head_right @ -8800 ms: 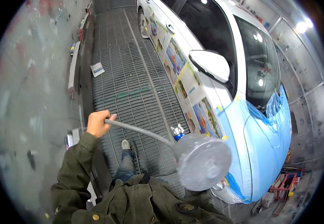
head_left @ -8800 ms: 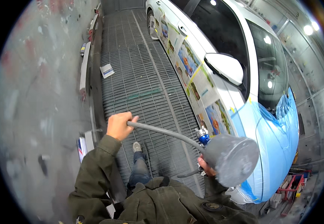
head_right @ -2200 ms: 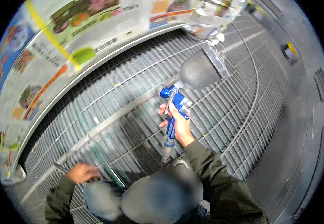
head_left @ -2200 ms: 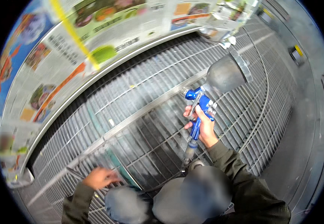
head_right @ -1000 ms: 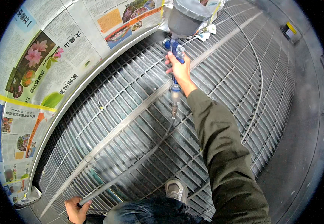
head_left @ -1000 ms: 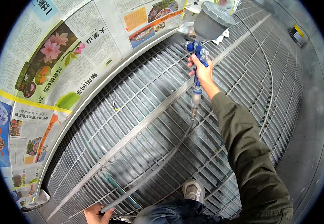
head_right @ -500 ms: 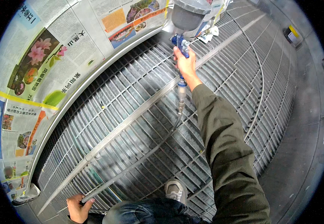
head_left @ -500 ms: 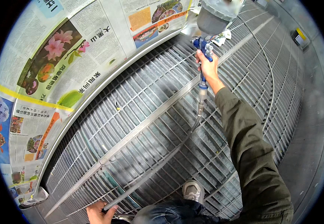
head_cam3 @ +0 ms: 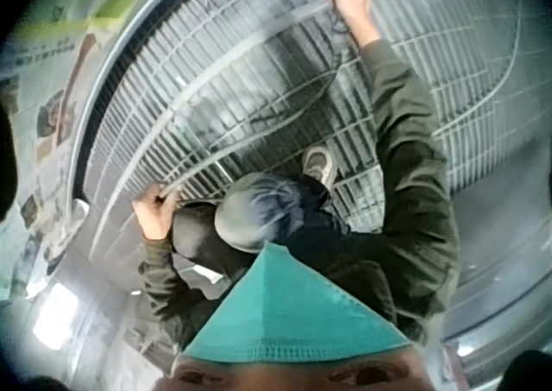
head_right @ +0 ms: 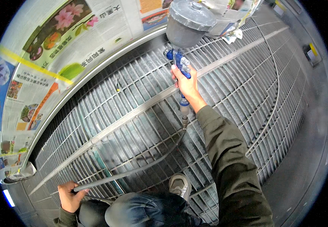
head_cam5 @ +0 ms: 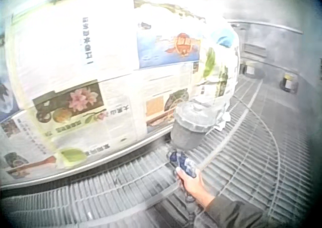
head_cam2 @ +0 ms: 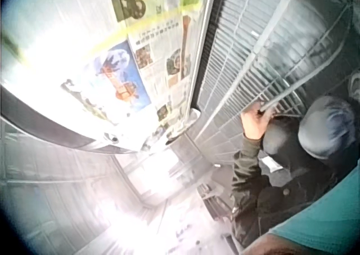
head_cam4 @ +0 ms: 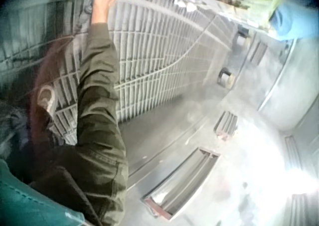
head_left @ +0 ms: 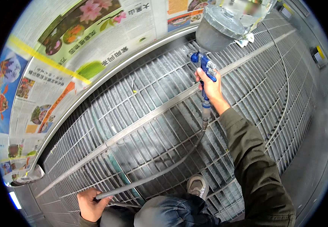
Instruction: The person applies masking tape and newspaper to a car's hood and fender, then uses a spray gun to apply paint to the exposed areas. The person moves around the vehicle to access different sections and adjusts the spray gun during the process.
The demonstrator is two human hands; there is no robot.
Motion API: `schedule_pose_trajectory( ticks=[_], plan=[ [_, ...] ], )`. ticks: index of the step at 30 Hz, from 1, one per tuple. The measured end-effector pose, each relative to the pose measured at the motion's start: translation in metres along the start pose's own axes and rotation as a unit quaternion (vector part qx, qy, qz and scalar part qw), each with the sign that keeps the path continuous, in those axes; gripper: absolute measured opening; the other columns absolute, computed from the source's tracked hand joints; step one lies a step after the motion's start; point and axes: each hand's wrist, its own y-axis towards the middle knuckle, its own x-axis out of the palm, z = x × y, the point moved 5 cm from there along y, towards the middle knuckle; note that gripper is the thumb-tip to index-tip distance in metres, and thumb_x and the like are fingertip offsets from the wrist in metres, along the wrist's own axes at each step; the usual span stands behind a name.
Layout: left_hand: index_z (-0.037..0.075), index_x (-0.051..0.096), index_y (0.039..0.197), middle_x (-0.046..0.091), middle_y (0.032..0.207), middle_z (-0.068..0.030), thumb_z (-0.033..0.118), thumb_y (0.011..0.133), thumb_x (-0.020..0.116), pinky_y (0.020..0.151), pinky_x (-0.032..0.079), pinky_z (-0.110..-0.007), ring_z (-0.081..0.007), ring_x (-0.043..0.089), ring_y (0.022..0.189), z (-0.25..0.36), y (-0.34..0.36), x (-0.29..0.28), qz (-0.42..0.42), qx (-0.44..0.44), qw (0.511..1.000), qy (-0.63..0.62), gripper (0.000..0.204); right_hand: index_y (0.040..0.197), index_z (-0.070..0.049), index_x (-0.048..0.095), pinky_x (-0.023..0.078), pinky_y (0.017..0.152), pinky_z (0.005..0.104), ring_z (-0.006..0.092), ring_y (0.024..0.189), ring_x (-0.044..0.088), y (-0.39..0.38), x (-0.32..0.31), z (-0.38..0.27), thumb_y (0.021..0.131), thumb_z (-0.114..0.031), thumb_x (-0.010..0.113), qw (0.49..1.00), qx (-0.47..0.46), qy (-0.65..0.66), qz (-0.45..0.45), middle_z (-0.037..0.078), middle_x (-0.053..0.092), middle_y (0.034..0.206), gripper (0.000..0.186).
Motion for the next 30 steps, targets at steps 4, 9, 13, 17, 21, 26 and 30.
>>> schedule_pose_trajectory(
  ticks=[4, 9, 13, 17, 21, 26, 30],
  plan=[
    [-0.003, 0.061, 0.062, 0.056, 0.054, -0.0106, 0.014, 0.066, 0.084, 0.045, 0.038, -0.03, -0.018, 0.053, 0.047, -0.015, -0.015, -0.014, 0.018, -0.046, 0.999, 0.002, 0.029, 0.088, -0.004, 0.06, 0.04, 0.043, 0.0226, 0.007, 0.054, 0.051, -0.022, 0.037, 0.011, 0.089, -0.022, 0.066, 0.998, 0.033, 0.018, -0.045, 0.002, 0.059, 0.07, 0.02],
    [-0.002, 0.059, 0.061, 0.057, 0.055, -0.0086, 0.015, 0.065, 0.084, 0.046, 0.037, -0.029, -0.0149, 0.052, 0.048, -0.034, -0.026, -0.028, 0.047, -0.052, 0.998, -0.009, 0.03, 0.083, -0.002, 0.064, 0.039, 0.042, 0.0222, 0.0088, 0.049, 0.051, -0.051, 0.071, 0.013, 0.09, -0.019, 0.064, 0.996, 0.034, 0.042, -0.068, 0.003, 0.059, 0.068, 0.018],
    [0.0, 0.054, 0.059, 0.05, 0.052, -0.0053, 0.012, 0.063, 0.083, 0.045, 0.033, -0.027, -0.011, 0.046, 0.047, -0.045, -0.038, -0.037, 0.095, -0.066, 0.993, 0.0, 0.032, 0.092, -0.001, 0.066, 0.05, 0.046, 0.0249, 0.0133, 0.061, 0.062, -0.088, 0.112, 0.034, 0.089, -0.016, 0.064, 0.973, 0.117, 0.122, -0.156, 0.006, 0.066, 0.078, 0.016],
    [0.002, 0.046, 0.057, 0.044, 0.051, -0.002, 0.009, 0.06, 0.079, 0.045, 0.028, -0.026, -0.0085, 0.038, 0.049, -0.05, -0.051, -0.05, 0.16, -0.083, 0.984, 0.0, 0.034, 0.121, 0.001, 0.058, 0.061, 0.06, 0.0352, 0.0242, 0.101, 0.066, -0.112, 0.147, 0.065, 0.09, -0.009, 0.055, 0.923, 0.148, 0.31, -0.173, 0.014, 0.066, 0.111, 0.033],
    [0.004, 0.041, 0.057, 0.038, 0.052, -0.0003, 0.011, 0.06, 0.079, 0.046, 0.025, -0.027, -0.0072, 0.033, 0.052, -0.051, -0.062, -0.059, 0.21, -0.112, 0.971, 0.004, 0.04, 0.106, 0.001, 0.06, 0.054, 0.052, 0.0303, 0.0194, 0.079, 0.066, -0.11, 0.155, 0.094, 0.088, -0.013, 0.056, 0.922, 0.186, 0.308, -0.142, 0.012, 0.067, 0.093, 0.023],
    [0.003, 0.041, 0.057, 0.037, 0.052, -0.0006, 0.009, 0.061, 0.078, 0.047, 0.025, -0.028, -0.0078, 0.033, 0.051, -0.035, -0.056, -0.053, 0.202, -0.125, 0.971, 0.021, 0.038, 0.083, -0.001, 0.062, 0.042, 0.042, 0.0241, 0.0122, 0.059, 0.057, -0.056, 0.111, 0.092, 0.086, -0.012, 0.059, 0.936, 0.154, 0.316, -0.015, 0.006, 0.061, 0.072, 0.011],
    [0.004, 0.041, 0.062, 0.039, 0.056, 0.0002, 0.0, 0.064, 0.069, 0.05, 0.029, -0.027, -0.0072, 0.035, 0.056, -0.027, -0.045, -0.037, 0.163, -0.12, 0.979, 0.003, 0.029, 0.081, -0.003, 0.06, 0.041, 0.042, 0.0259, 0.0142, 0.06, 0.057, 0.004, 0.052, 0.092, 0.085, -0.013, 0.061, 0.944, 0.128, 0.298, 0.058, 0.007, 0.061, 0.072, 0.011]
  ],
)
